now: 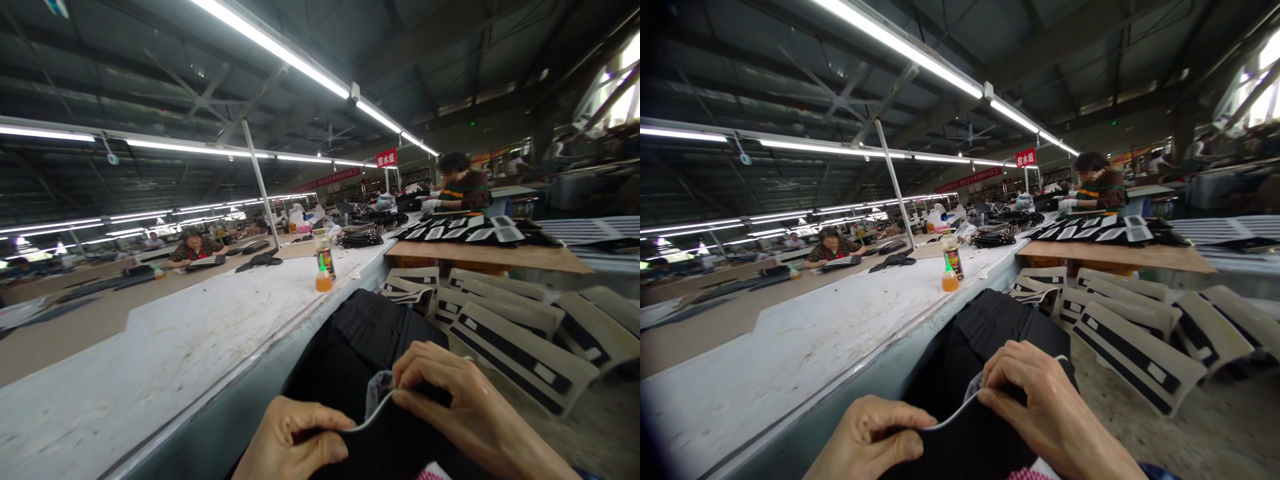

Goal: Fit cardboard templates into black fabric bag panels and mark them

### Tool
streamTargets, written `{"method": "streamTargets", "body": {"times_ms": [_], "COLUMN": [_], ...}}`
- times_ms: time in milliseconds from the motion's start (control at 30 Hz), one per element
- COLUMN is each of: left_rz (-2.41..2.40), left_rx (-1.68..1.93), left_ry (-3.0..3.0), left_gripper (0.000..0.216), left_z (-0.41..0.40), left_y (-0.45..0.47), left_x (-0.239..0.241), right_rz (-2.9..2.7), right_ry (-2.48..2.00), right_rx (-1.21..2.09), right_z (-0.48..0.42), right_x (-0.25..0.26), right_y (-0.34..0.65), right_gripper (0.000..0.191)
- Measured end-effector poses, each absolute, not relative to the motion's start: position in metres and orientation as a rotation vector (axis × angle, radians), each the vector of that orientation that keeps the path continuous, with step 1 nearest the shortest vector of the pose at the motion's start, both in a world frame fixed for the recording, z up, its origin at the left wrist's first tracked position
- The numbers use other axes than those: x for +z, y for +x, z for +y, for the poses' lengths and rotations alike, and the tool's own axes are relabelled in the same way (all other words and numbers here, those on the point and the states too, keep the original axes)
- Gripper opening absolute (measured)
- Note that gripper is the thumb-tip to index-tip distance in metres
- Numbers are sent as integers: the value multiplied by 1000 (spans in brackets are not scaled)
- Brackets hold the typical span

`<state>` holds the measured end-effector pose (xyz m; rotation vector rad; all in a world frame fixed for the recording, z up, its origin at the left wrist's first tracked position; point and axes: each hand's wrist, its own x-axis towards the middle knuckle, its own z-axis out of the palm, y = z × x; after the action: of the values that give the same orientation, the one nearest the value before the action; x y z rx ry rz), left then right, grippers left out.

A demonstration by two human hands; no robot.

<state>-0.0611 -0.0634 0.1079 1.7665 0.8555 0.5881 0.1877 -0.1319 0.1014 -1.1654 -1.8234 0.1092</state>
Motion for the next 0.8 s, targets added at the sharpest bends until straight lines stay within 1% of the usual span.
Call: {"method": "streamTargets", "body": {"times_ms": [167, 267, 400, 500, 567, 667, 800], "left_rz": [847, 885, 902, 875, 862, 872, 902], "left_rx": [512, 539, 717, 826, 891, 952, 941], "left_ry": [2038, 2264, 2260, 2196, 2248, 2319, 2358], "left_gripper": [24, 27, 17, 27, 25, 25, 27], "left_z": [-64, -66, -64, -57, -52, -47, -43], "left_y": [-41, -28, -17, -16, -16, -16, -14], "left_x": [117, 112, 87, 64, 51, 40, 32], "right_rz": [-1898, -1941, -2025, -2064, -2075, -2090, -2089], "right_ry": [-1203, -1185, -1133, -1155, -1185, -1171, -1149], "right_rx": [63, 27, -88, -295, -388, -434, -454], "right_z": [-130, -124, -116, -112, -111, -109, -105], "right_x": [100, 97, 89, 84, 83, 81, 73], "right_y": [180, 172, 169, 170, 170, 167, 162], "right_gripper": [21, 22, 18, 19, 24, 27, 26]}}
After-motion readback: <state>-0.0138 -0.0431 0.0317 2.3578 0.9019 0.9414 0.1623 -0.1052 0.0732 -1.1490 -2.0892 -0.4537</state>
